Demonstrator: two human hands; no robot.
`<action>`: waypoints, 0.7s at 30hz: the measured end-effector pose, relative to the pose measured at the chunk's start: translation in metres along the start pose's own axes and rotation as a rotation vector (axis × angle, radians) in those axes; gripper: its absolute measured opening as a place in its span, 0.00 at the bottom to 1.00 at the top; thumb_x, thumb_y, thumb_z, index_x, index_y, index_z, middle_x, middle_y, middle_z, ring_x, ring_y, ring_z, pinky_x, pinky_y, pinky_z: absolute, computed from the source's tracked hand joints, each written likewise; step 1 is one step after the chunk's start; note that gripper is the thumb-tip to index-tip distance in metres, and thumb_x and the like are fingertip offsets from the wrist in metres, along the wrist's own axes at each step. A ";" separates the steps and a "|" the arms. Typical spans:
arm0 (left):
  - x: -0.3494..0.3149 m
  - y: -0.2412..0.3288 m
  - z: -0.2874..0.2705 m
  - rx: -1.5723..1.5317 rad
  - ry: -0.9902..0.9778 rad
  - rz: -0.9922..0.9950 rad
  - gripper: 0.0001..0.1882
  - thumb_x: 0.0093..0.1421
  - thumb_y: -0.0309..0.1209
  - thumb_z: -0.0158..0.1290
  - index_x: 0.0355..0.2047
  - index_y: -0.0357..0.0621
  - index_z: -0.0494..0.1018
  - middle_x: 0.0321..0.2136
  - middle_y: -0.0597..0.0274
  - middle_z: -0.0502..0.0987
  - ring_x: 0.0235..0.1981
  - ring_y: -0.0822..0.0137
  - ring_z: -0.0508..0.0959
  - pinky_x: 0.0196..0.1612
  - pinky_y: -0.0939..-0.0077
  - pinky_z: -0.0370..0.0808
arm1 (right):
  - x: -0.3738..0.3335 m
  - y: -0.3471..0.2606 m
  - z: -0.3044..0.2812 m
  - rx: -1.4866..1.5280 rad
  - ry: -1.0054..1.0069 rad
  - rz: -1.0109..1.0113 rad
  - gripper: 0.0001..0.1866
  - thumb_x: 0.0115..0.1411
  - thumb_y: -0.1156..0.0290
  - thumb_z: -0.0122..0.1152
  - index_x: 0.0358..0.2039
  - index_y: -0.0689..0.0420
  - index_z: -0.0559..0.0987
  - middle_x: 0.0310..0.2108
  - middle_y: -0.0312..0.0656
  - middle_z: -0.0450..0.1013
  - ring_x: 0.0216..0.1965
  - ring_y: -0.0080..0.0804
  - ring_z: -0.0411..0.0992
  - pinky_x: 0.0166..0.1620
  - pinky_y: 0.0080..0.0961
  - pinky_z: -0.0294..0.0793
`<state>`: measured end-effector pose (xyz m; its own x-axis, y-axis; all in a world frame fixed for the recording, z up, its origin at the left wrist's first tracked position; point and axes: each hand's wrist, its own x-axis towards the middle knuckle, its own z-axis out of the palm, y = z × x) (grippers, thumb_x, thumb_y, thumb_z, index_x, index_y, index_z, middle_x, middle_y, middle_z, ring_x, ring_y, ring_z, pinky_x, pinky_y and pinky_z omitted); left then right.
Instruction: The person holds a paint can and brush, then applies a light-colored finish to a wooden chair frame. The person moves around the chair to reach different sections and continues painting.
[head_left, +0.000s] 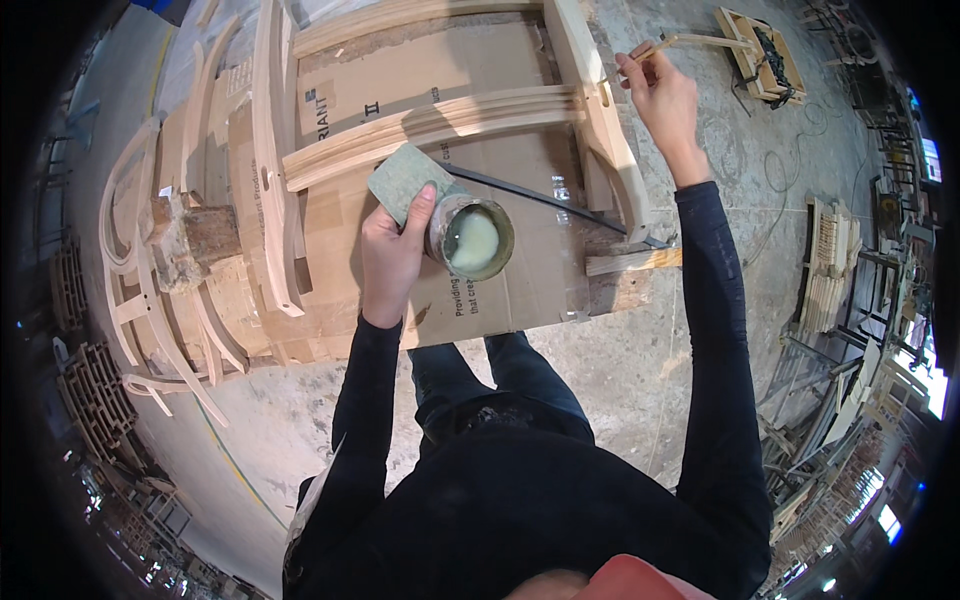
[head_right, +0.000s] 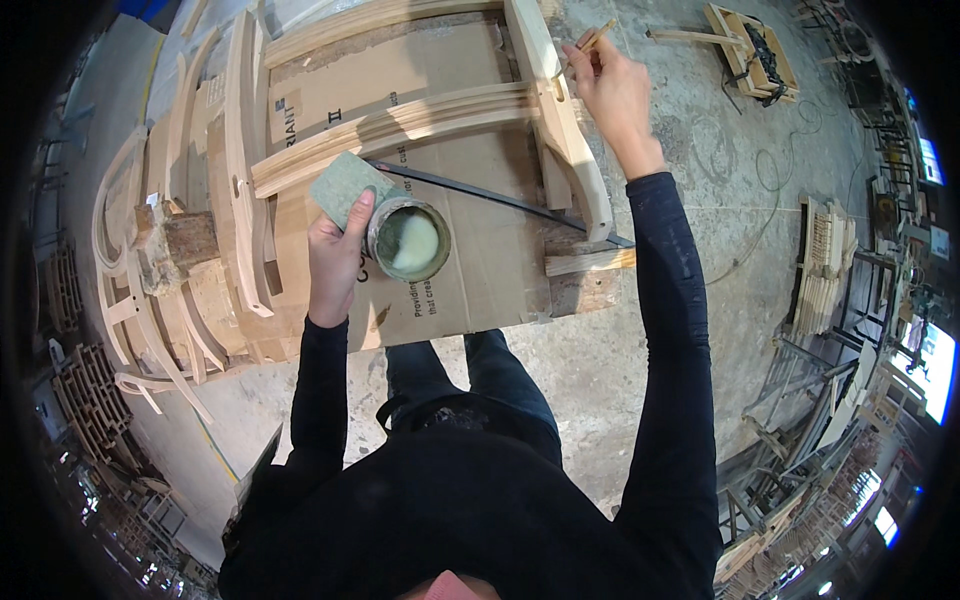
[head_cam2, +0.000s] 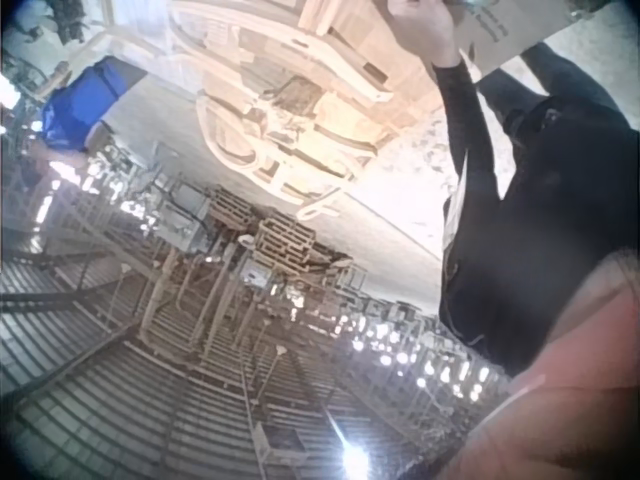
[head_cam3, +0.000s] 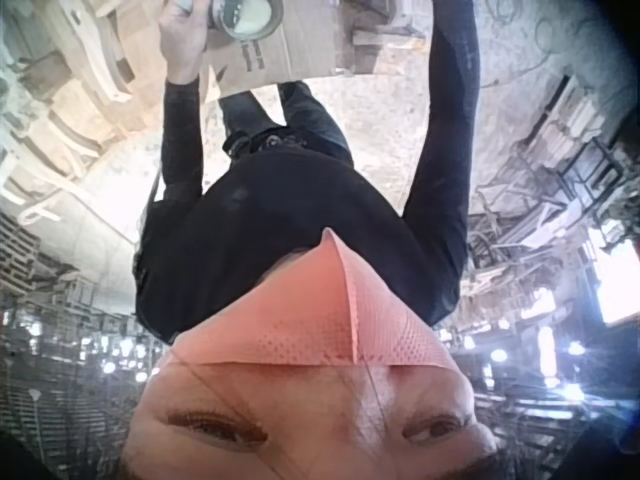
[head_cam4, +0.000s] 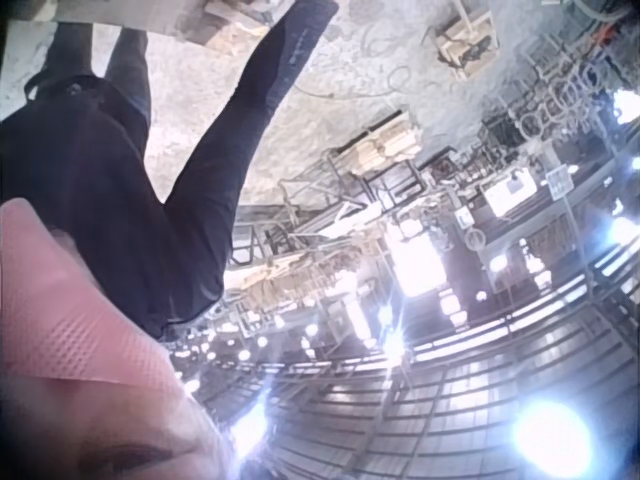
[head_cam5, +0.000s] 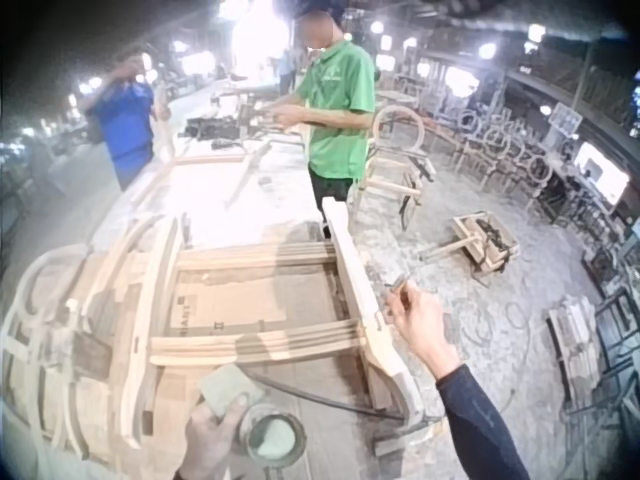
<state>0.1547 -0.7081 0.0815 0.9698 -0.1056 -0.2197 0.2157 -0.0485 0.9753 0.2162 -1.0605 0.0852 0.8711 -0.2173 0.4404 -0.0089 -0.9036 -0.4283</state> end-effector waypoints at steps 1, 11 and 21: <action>0.000 0.001 0.001 -0.017 0.003 -0.008 0.12 0.63 0.34 0.55 0.37 0.36 0.78 0.32 0.64 0.81 0.32 0.79 0.76 0.36 0.83 0.73 | 0.001 0.003 -0.001 0.007 -0.004 -0.011 0.14 0.59 0.58 0.60 0.30 0.57 0.78 0.19 0.39 0.77 0.22 0.32 0.77 0.26 0.26 0.73; 0.001 0.005 0.007 -0.090 0.003 0.061 0.11 0.63 0.33 0.54 0.36 0.36 0.78 0.32 0.65 0.80 0.32 0.79 0.76 0.37 0.83 0.72 | 0.004 0.007 -0.005 0.041 -0.085 0.063 0.09 0.61 0.67 0.58 0.33 0.60 0.79 0.25 0.43 0.79 0.28 0.29 0.80 0.33 0.20 0.76; 0.010 0.021 0.013 0.002 -0.063 0.103 0.13 0.64 0.34 0.53 0.37 0.34 0.77 0.33 0.64 0.80 0.34 0.77 0.76 0.39 0.81 0.72 | -0.091 -0.069 -0.099 0.848 -0.103 0.328 0.07 0.64 0.73 0.54 0.37 0.66 0.74 0.31 0.47 0.79 0.32 0.28 0.78 0.38 0.21 0.78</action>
<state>0.1675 -0.7234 0.0992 0.9779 -0.1720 -0.1192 0.1146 -0.0361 0.9928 0.0890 -1.0151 0.1524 0.9285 -0.3443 0.1390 0.0644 -0.2192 -0.9736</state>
